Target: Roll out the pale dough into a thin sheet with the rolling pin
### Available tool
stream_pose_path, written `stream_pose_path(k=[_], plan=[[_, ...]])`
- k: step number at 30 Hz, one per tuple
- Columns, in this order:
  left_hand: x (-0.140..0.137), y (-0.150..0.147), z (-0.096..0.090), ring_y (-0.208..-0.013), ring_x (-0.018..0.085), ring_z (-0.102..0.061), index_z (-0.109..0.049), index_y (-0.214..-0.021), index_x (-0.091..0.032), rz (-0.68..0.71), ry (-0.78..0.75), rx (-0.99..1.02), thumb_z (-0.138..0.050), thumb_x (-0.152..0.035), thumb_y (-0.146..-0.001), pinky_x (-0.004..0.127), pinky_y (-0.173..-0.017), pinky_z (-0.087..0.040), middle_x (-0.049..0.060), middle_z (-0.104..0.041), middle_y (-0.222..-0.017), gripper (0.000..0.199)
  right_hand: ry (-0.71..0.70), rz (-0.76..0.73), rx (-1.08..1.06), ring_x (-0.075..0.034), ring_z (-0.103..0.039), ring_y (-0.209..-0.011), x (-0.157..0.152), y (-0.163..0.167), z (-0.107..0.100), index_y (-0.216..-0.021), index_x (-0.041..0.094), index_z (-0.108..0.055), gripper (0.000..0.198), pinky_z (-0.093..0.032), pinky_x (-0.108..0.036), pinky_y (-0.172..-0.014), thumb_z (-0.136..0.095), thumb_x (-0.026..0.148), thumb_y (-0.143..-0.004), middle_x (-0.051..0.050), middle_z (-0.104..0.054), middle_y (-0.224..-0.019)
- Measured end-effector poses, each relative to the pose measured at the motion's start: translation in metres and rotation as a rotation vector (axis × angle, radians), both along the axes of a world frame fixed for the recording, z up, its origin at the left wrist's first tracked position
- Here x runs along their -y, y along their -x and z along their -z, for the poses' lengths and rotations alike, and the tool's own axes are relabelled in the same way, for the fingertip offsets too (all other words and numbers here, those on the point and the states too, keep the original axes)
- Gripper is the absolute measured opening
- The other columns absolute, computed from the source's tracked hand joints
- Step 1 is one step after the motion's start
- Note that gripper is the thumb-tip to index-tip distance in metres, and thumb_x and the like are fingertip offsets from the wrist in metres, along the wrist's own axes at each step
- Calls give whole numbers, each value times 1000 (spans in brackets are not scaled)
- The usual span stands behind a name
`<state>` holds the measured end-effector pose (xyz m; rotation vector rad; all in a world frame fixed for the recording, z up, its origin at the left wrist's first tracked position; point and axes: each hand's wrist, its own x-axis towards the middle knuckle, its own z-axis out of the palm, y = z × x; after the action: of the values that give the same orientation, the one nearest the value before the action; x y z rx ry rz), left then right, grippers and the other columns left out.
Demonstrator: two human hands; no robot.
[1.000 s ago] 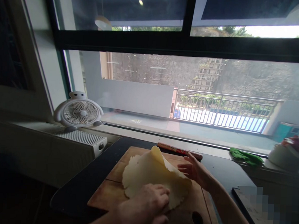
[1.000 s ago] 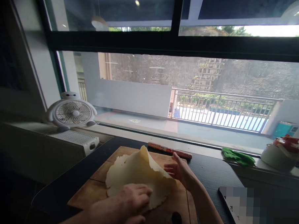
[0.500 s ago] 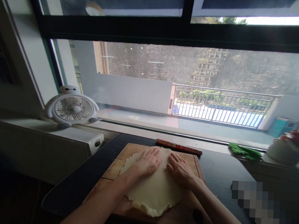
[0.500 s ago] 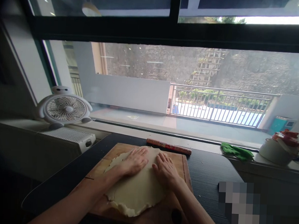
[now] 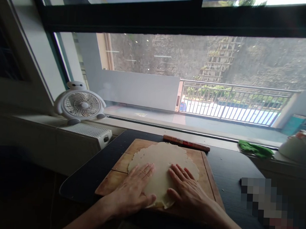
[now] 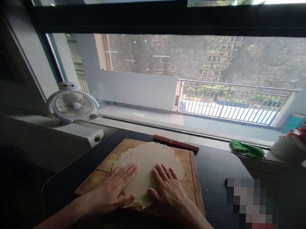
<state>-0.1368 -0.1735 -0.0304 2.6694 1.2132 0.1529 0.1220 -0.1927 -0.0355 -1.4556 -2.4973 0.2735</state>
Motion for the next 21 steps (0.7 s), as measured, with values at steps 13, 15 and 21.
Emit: stream_pose_path(k=[13,15,21], plan=[[14,-10,14,-138,26,-13,-1,-146,-26,69,-58,64,-35,-58,-88,46,-113,-10,4,-10,-151,74,30,-158,-7,-22,-33,-131,58,-3,15,-138,28,-38,47,-31,-41,-107,-35,41,-93,-1,-35,-142],[20,-8,17,-138,25,-14,1,-145,-27,60,-89,59,-34,-55,-90,47,-113,-10,2,-10,-151,71,-92,-167,11,-23,-37,-128,65,-2,24,-139,27,-34,49,-36,-40,-104,-38,39,-92,-2,-37,-140],[21,-19,24,-138,25,-14,-1,-146,-22,24,-216,1,-29,-54,-92,48,-113,-11,6,-11,-151,68,-528,-133,-55,-19,-55,-112,71,8,24,-132,16,-43,50,-47,-31,-95,-50,25,-84,-6,-56,-127]])
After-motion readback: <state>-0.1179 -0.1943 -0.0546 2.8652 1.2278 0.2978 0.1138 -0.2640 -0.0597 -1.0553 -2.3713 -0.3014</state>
